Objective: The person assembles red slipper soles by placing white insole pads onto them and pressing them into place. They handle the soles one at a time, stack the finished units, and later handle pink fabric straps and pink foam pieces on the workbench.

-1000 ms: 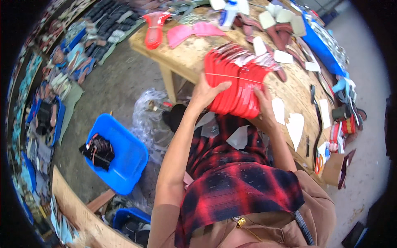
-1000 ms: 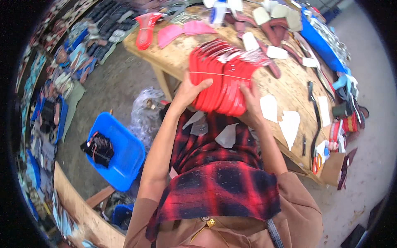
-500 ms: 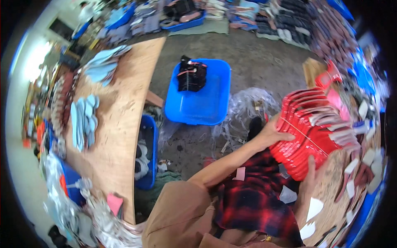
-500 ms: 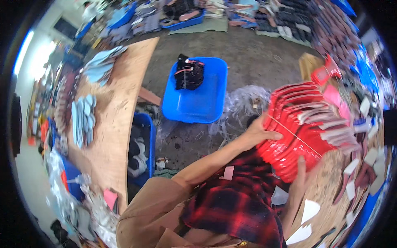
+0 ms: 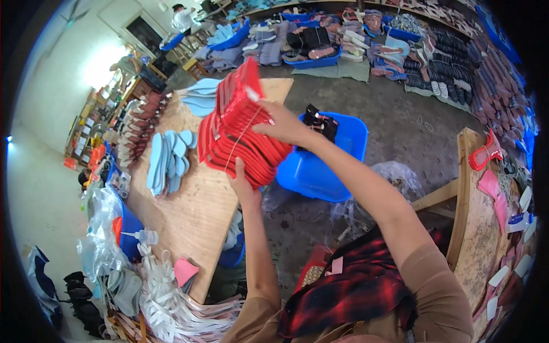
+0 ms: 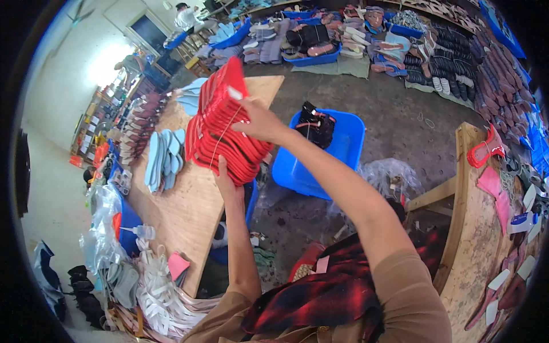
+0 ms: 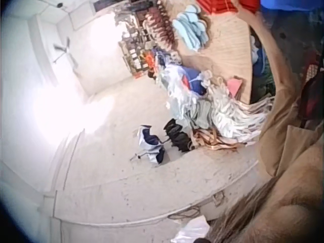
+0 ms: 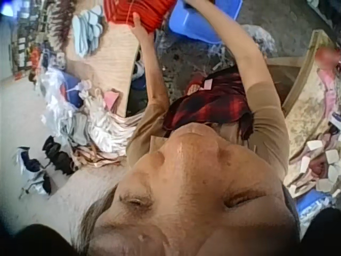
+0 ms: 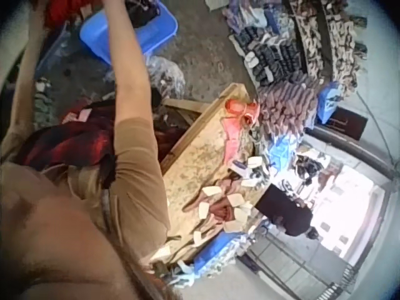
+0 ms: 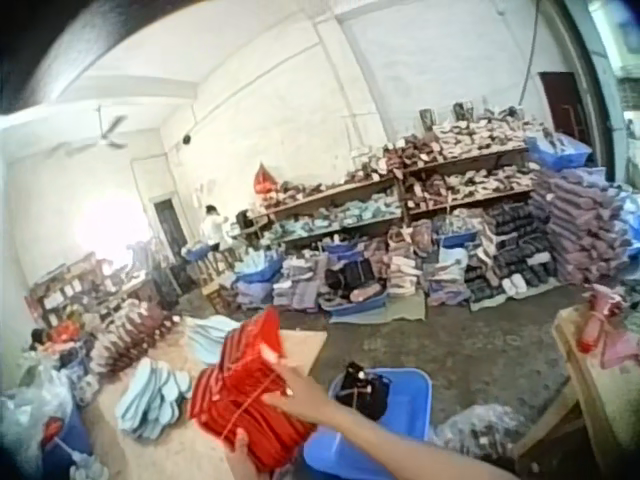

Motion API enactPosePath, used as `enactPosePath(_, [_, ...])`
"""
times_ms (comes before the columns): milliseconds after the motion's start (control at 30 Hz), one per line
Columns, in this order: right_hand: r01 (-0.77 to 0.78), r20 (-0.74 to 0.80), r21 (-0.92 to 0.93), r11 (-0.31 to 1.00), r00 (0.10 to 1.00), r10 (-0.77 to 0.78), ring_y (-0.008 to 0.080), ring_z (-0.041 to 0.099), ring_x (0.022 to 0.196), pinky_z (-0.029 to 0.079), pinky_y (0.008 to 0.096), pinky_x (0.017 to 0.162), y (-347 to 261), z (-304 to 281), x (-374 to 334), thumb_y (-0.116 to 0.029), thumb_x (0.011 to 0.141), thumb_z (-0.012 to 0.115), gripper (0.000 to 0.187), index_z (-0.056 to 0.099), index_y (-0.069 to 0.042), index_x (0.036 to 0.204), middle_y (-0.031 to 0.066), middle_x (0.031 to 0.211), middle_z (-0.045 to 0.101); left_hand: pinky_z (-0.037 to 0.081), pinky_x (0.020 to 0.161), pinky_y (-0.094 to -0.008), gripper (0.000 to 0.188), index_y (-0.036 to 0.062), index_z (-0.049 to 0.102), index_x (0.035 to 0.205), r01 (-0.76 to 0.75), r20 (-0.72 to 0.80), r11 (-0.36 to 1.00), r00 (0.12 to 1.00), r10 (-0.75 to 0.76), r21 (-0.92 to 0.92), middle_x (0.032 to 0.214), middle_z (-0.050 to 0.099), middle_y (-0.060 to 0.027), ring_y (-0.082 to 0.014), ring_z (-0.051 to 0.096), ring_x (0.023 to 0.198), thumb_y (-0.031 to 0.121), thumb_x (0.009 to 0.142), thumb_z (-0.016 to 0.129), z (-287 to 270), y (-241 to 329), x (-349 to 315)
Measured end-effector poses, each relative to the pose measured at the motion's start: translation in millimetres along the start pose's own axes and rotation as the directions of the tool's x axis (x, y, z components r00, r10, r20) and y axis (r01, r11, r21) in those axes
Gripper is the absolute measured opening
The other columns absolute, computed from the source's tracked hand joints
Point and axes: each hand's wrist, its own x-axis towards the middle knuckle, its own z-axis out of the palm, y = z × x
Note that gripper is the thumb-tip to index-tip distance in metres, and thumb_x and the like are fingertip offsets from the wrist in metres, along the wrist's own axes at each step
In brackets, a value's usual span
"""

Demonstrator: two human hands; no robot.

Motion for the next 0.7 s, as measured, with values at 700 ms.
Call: enactPosePath(700, [-0.615,-0.954,-0.111,0.781,0.287,0.09,0.0306,0.059,0.098,0.048,0.0406,0.086,34,-307,-362,-0.034,0.084,0.067,0.042,0.058,0.0,0.107,0.0179,0.103,0.06,0.054,0.087,-0.0537,0.087,-0.0169,0.026,0.137,-0.078,-0.168,0.436,0.851,0.497,0.897,0.129,0.045,-0.0402,-0.0486,0.055,0.116,0.053,0.093,0.055,-89,-34,49])
